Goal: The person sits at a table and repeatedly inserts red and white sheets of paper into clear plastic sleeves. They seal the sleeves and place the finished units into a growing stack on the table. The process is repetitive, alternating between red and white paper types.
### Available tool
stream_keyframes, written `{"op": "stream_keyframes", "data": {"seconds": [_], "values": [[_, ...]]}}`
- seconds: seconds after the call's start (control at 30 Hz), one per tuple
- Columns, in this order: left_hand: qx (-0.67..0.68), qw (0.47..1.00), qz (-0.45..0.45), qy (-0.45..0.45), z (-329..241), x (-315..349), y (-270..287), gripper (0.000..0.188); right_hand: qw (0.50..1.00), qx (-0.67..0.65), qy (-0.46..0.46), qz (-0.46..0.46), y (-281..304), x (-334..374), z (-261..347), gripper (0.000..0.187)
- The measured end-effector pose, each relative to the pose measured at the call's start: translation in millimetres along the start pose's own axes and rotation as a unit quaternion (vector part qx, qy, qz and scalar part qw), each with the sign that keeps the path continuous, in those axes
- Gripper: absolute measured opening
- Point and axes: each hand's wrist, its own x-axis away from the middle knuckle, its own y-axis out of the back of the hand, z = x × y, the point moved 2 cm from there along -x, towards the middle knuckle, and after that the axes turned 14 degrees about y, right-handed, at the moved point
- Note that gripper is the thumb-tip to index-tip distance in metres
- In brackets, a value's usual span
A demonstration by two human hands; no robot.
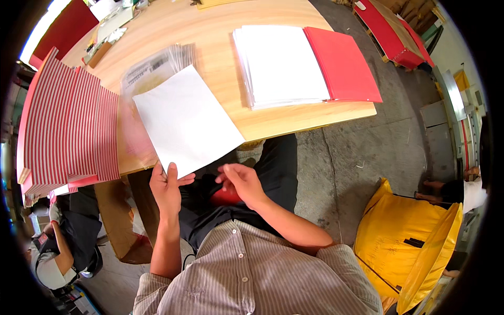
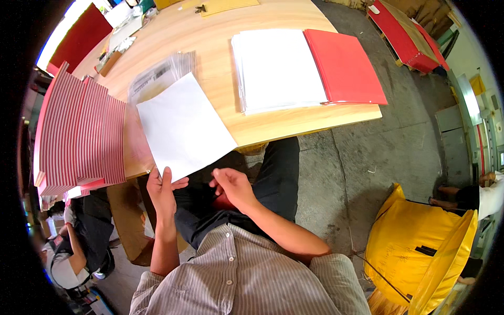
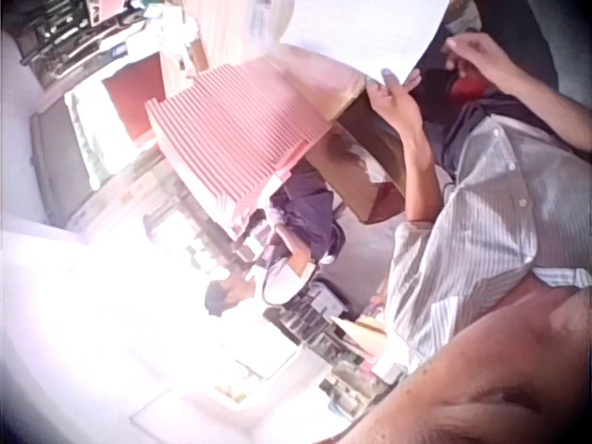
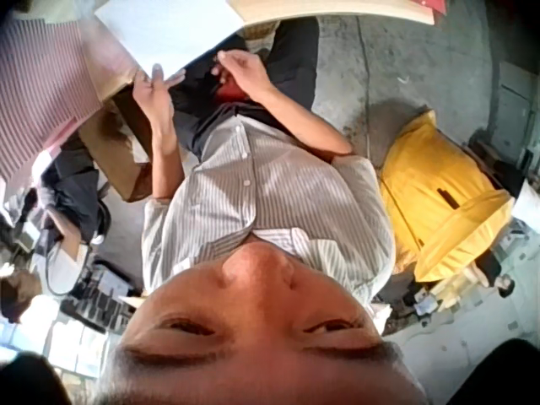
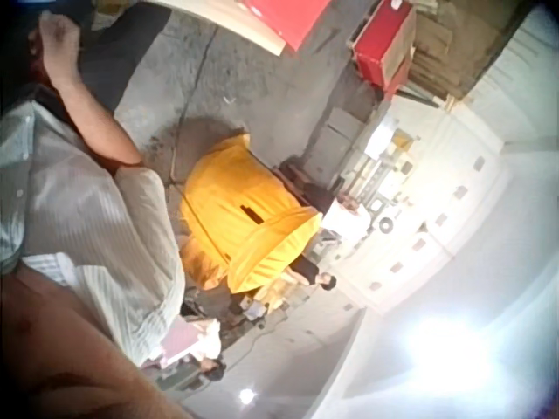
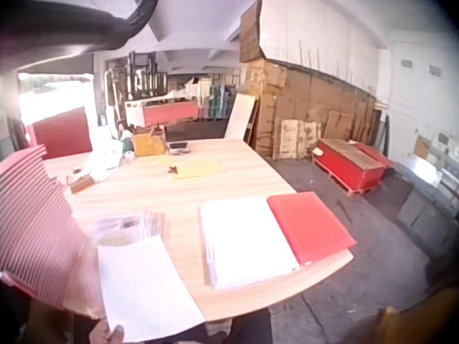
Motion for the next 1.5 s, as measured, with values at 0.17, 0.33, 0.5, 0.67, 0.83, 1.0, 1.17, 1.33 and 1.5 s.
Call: {"op": "stream_keyframes", "data": {"seconds": [0.17,0.33,0.5,0.67,0.83,1.0,1.17,1.33,1.5], "values": [[-0.053,0.994,0.031,-0.091,-21.9,12.8,-15.7,0.033,0.986,-0.146,-0.076,-0.034,-7.1,-34.0,17.2,0.029],[-0.127,0.973,0.114,-0.152,-17.4,14.7,-9.3,0.036,0.986,-0.158,-0.035,-0.04,-3.9,-26.0,24.2,0.022],[-0.129,0.965,0.132,-0.185,-35.0,16.8,-26.5,0.04,0.986,-0.134,0.074,-0.064,-4.4,-25.1,69.2,0.017],[-0.109,0.968,0.177,-0.14,-47.7,9.6,-44.7,0.06,0.96,-0.114,0.17,-0.189,31.1,-57.5,119.6,0.02],[-0.149,0.966,0.183,-0.107,-3.3,11.2,-24.9,0.056,0.934,-0.02,0.242,-0.262,97.9,-99.4,138.1,0.019],[-0.238,0.961,0.131,-0.058,21.6,23.0,10.1,0.048,0.913,0.02,0.256,-0.316,135.4,-117.3,142.2,0.02],[-0.291,0.952,0.041,-0.084,40.4,20.6,51.1,0.046,0.928,0.092,0.226,-0.282,135.6,-116.7,150.3,0.023],[-0.591,0.743,-0.072,-0.306,30.7,-3.9,62.5,0.065,0.922,0.156,0.218,-0.28,135.8,-115.0,153.9,0.038],[-0.656,0.684,-0.097,-0.303,52.5,-49.8,61.6,0.084,0.927,0.174,0.189,-0.274,152.5,-109.5,150.8,0.031]]}}
